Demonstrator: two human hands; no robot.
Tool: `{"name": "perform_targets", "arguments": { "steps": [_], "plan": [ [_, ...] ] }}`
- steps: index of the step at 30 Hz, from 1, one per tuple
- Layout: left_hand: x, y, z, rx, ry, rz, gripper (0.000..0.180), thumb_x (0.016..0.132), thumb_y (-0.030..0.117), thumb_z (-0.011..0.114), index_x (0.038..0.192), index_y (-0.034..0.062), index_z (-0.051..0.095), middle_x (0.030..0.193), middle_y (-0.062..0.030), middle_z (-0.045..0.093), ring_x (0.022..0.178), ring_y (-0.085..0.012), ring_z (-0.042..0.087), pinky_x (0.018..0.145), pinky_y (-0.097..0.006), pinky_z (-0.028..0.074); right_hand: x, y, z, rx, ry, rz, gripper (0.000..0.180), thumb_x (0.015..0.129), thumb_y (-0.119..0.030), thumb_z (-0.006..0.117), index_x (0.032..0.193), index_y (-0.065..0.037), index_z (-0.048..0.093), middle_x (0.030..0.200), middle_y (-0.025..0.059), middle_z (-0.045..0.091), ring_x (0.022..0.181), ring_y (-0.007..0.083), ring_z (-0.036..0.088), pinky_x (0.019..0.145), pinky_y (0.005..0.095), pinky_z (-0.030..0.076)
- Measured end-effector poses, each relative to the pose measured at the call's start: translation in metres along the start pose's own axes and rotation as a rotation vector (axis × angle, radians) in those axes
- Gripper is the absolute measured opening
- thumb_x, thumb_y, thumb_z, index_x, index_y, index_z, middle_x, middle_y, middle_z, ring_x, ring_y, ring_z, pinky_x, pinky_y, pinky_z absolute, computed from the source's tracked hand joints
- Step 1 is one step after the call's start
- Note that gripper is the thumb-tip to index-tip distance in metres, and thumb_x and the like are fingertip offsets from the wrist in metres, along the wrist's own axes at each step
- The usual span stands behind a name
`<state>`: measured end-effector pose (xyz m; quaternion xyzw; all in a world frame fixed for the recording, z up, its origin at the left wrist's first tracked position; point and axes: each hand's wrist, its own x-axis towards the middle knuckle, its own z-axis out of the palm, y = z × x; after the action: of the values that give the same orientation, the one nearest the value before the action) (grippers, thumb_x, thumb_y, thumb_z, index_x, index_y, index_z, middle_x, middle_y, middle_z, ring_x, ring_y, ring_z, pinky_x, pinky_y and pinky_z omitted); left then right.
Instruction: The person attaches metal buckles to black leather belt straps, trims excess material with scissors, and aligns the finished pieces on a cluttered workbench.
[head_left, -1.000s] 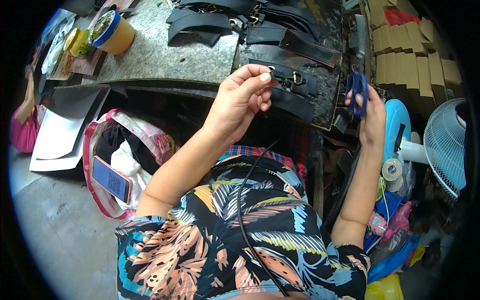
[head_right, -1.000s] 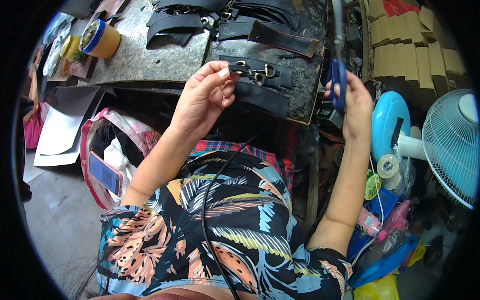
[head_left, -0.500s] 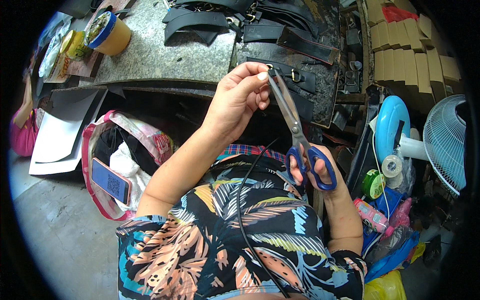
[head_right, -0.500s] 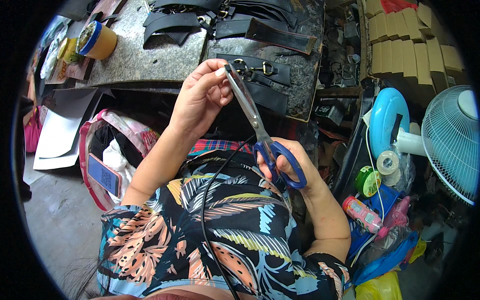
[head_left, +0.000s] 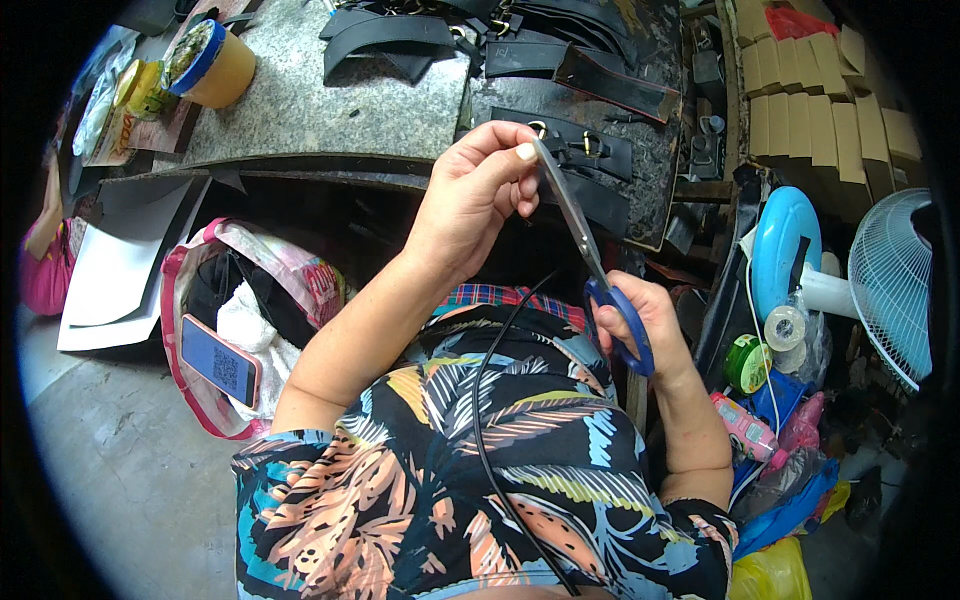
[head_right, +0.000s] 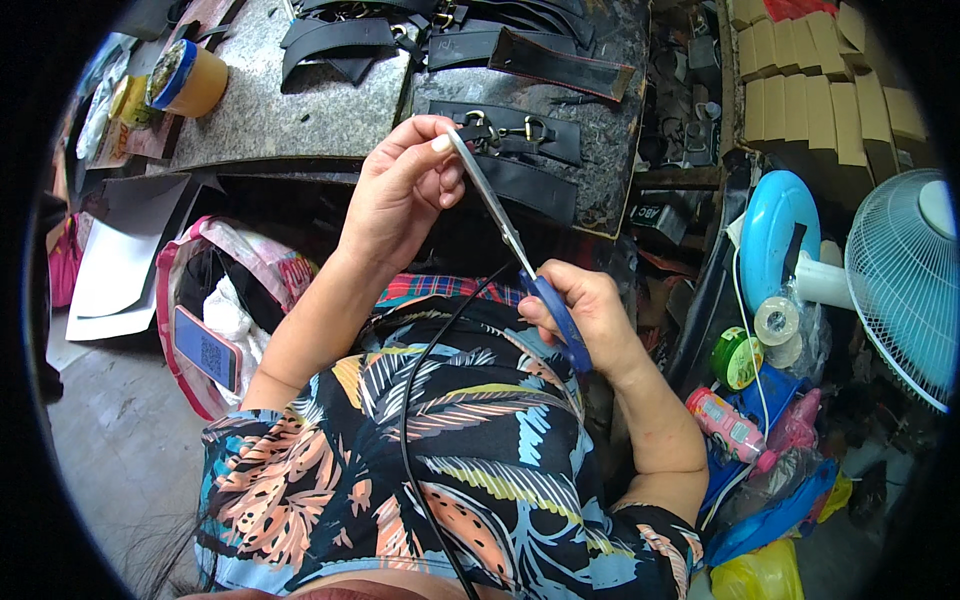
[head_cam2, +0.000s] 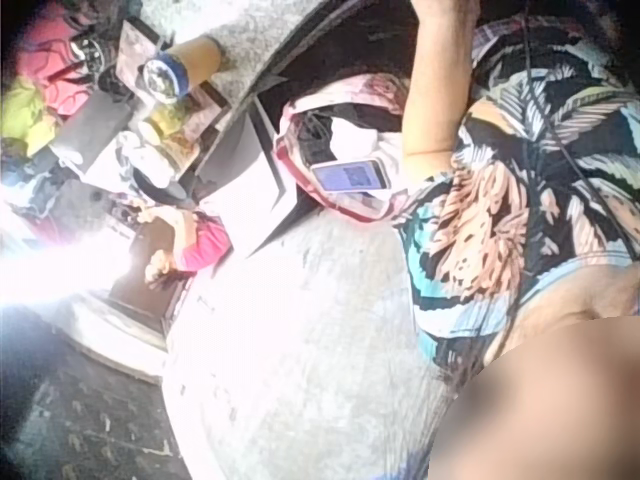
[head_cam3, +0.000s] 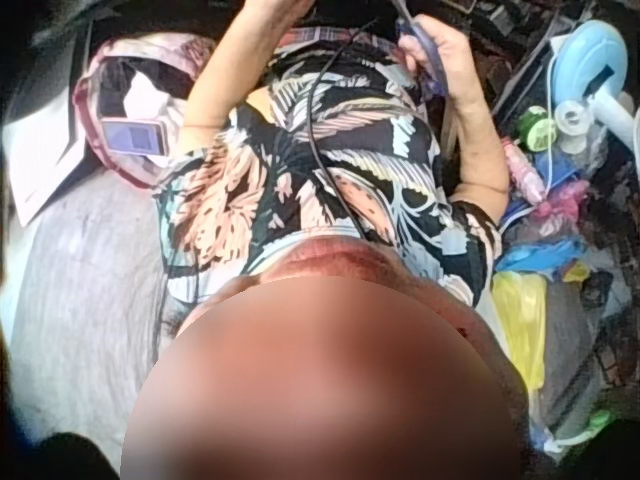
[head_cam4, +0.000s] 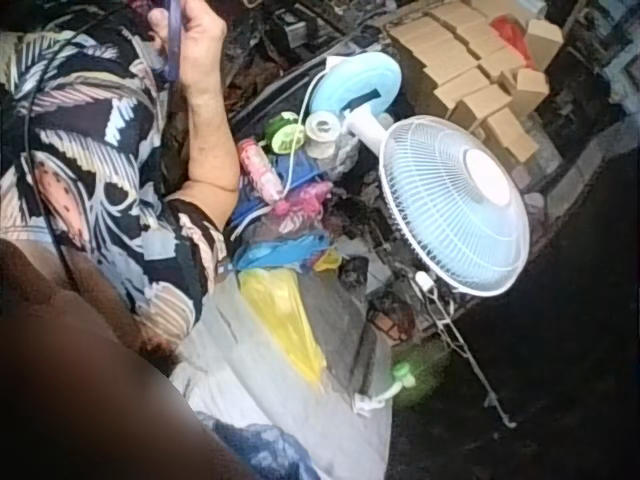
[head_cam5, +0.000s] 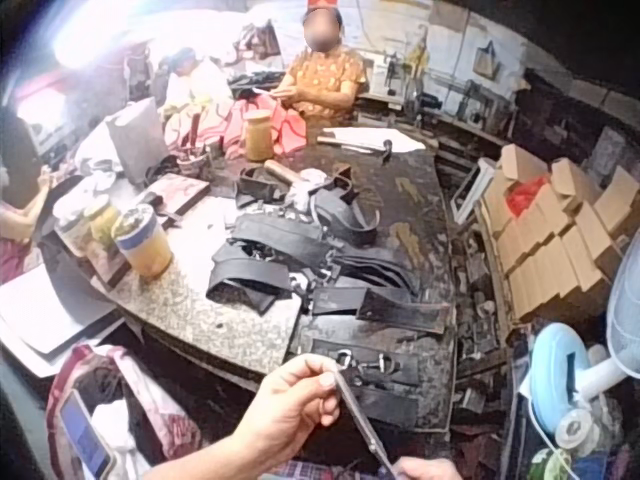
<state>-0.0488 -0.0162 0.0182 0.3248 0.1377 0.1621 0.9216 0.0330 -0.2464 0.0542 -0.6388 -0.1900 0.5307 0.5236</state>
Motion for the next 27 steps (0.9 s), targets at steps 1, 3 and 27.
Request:
{"name": "perform_targets", "arguments": {
  "steps": [1, 3, 27],
  "plan": [
    [0.000, 0.001, 0.001, -0.008, -0.004, 0.002, 0.010, 0.099, 0.013, 0.064, 0.103, 0.0035, 0.062, 0.087, -0.0011, 0.062, 0.071, -0.0079, 0.059, 0.062, -0.023, 0.050, 0.001, -0.004, -0.002, -0.021, -0.001, -0.009, 0.015, 0.090, -0.011, 0.076, 0.087, -0.005, 0.062, 0.070, -0.0039, 0.060, 0.059, 0.0021, 0.056, 0.052, 0.0186, 0.042],
    [0.000, 0.003, 0.002, -0.005, 0.003, 0.004, 0.009, 0.098, 0.012, 0.062, 0.102, 0.0033, 0.061, 0.088, -0.0030, 0.062, 0.072, -0.0096, 0.059, 0.063, -0.024, 0.051, 0.003, -0.020, -0.018, -0.077, 0.054, -0.128, 0.013, 0.083, -0.002, 0.076, 0.087, -0.005, 0.063, 0.072, -0.0028, 0.062, 0.059, 0.0027, 0.058, 0.051, 0.0189, 0.046],
    [-0.017, 0.049, -0.013, 1.437, 0.220, 0.406, 0.007, 0.088, 0.003, 0.064, 0.092, -0.0024, 0.062, 0.080, -0.0035, 0.059, 0.072, -0.0069, 0.052, 0.064, -0.024, 0.044, 0.088, -0.068, -0.043, -1.297, 0.531, -0.812, 0.019, 0.084, -0.023, 0.079, 0.093, -0.007, 0.075, 0.088, 0.0056, 0.068, 0.081, 0.0234, 0.067, 0.072, 0.0315, 0.053]
  ]
}}
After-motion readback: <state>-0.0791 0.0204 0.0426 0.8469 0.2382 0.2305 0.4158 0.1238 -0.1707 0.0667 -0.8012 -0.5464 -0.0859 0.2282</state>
